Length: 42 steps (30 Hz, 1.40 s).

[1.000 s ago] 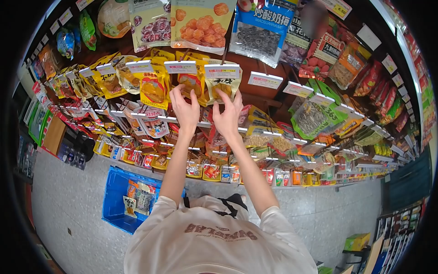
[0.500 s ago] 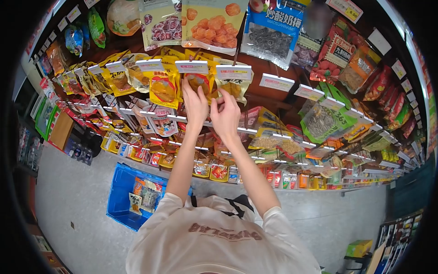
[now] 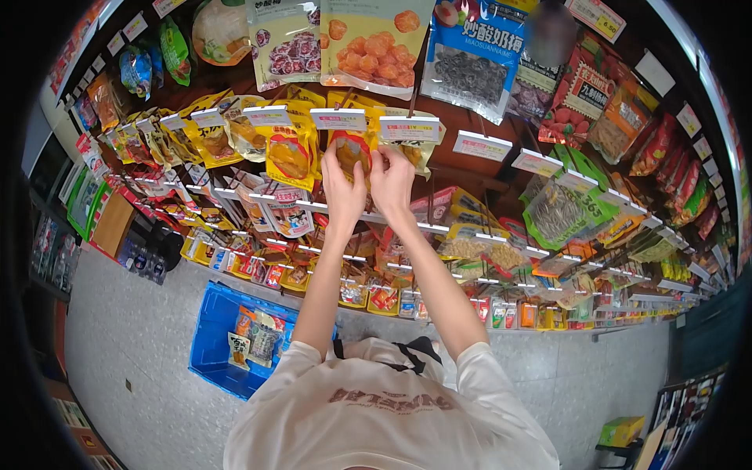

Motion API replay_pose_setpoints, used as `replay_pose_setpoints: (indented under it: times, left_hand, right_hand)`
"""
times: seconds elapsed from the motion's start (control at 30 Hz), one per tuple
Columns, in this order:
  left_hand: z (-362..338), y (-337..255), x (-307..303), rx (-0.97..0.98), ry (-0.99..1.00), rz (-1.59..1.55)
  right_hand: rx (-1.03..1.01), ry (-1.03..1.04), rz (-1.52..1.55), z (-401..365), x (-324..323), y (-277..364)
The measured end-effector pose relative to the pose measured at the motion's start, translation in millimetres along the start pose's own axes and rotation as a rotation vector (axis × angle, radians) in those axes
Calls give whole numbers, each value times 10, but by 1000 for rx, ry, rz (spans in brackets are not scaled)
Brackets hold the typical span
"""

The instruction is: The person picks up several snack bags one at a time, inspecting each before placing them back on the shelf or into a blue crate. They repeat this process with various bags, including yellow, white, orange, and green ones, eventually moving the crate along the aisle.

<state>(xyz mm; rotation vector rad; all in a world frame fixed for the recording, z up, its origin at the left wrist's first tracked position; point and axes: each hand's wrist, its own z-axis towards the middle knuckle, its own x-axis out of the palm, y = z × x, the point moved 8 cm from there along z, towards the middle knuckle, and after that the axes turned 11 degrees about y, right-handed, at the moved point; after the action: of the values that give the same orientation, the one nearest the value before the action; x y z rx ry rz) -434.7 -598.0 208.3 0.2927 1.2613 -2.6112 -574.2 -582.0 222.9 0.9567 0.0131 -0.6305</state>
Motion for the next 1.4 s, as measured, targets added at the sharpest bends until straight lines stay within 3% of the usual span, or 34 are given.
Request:
replay_pose_setpoints:
  times: [0.23,0.4,0.77,0.83,0.87,0.97,1.0,1.13,1.4]
  left_hand:
    - [-87,-53,-46,71,-95,70]
    - [-101,-14,0,69,-56,65]
    - [-502,-70,-151,-21,-1,-2]
    - [-635,-75,-252,-20,-15,-22]
    - [-716,-90,-311,-32,-60,-57]
    - [-1008,-40,-427,-127,-33,-19]
    - [-1110,-58,-480,-117,-108,-97]
    - [-1673,92,-608,-189,-33,0]
    - [-3312,416,-1356,-457,98,191]
  right_hand:
    - [18,60,52,10,-69,-26]
    - [42,114,37,15,-78,-23]
    - [120,93,81,-399,-313,-195]
    - [142,-5,39,-477,-457,-269]
    - [203,-29,150,-508,-487,-397]
    - [227,-36,121,-547,-577,-407]
    - [238,-31,114,-573,-588,-409]
    - [241,24,61,-779,-543,-306]
    - [313,202,84,-1999,-460,-323]
